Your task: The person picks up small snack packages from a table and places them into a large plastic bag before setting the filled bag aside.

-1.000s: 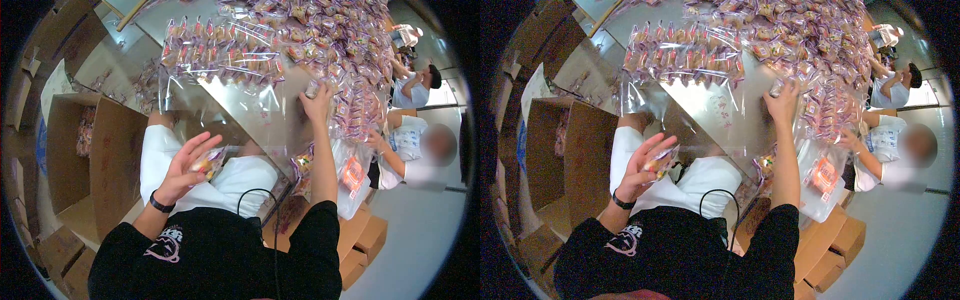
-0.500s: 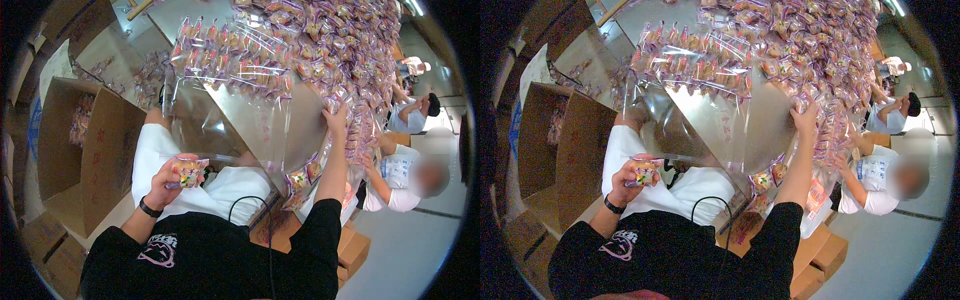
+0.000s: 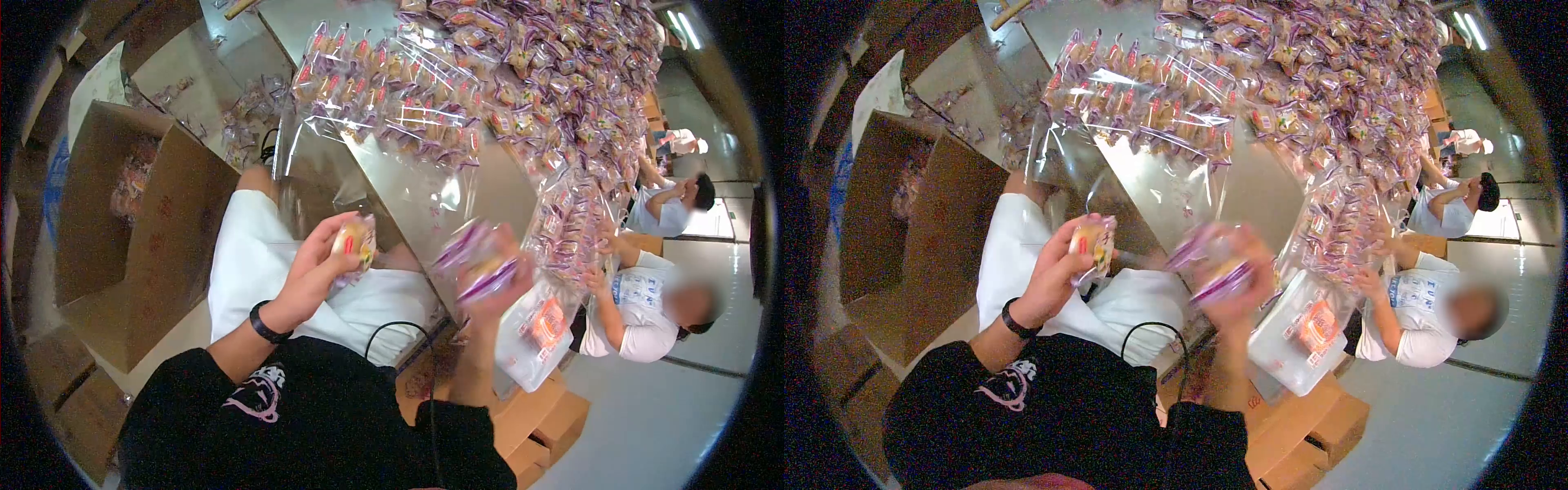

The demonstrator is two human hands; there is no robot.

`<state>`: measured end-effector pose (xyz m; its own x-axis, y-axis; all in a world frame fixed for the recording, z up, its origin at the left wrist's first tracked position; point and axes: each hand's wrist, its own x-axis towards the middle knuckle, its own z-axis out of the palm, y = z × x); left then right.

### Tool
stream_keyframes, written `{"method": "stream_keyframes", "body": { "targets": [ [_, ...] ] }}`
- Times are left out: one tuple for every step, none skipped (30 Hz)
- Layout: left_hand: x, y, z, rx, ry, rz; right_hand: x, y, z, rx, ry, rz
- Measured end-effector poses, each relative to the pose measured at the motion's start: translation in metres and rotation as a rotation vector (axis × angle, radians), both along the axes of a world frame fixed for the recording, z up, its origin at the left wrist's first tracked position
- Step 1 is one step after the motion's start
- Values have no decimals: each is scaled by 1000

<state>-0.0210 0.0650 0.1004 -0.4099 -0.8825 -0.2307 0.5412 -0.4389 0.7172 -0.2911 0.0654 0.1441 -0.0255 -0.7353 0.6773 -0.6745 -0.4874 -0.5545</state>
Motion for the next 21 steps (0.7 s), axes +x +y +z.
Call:
{"method": "stream_keyframes", "body": {
  "targets": [
    [-8, -1, -6, 18, 11, -28, 15, 16, 10, 42, 69, 90],
    [-15, -1, -9, 37, 23, -52, 20, 27, 8, 44, 180, 158],
    [-20, 1, -8, 50, 79, -159, 24, 37, 5, 43, 285, 232],
    [-22, 4, -3, 124, 180, -188, 25, 41, -6, 35, 282, 361],
    [-24, 9, 6, 198, 278, -219, 26, 45, -10, 36, 312, 363],
    [-23, 11, 11, 269, 374, -249, 28, 46, -12, 34, 339, 367],
    [-19, 11, 7, 215, 330, -288, 30, 47, -13, 33, 366, 373],
    [-15, 10, 3, 176, 313, -271, 34, 47, -10, 83, 329, 296],
    [-11, 10, -1, 147, 296, -260, 40, 49, -4, 142, 292, 212],
    [-8, 12, -3, 122, 280, -249, 44, 52, -2, 205, 256, 128],
    [-9, 12, -2, 145, 353, -168, 48, 54, -9, 239, 162, 49],
    [-9, 11, -1, 112, 356, -128, 53, 57, -20, 240, -35, 53],
    [-9, 11, -1, 77, 359, -87, 58, 60, -31, 240, -231, 57],
    [-9, 11, -1, 42, 364, -46, 62, 62, -37, 240, -426, 60],
    [-8, 9, -4, 15, 330, -17, 66, 64, -36, 264, -539, 145],
    [-7, 9, -5, -10, 299, -2, 68, 64, -31, 345, -513, 168],
    [-7, 10, -5, -34, 267, 8, 70, 64, -25, 425, -488, 186],
    [-7, 11, -4, -58, 234, 15, 71, 64, -20, 503, -463, 201],
    [-7, 11, -2, -17, 236, 35, 78, 67, -19, 532, -600, 203],
    [-6, 11, -2, -65, 196, 44, 78, 68, -20, 589, -732, 199],
    [-5, 11, -3, -112, 157, 55, 78, 68, -22, 646, -863, 195]
  ]
}}
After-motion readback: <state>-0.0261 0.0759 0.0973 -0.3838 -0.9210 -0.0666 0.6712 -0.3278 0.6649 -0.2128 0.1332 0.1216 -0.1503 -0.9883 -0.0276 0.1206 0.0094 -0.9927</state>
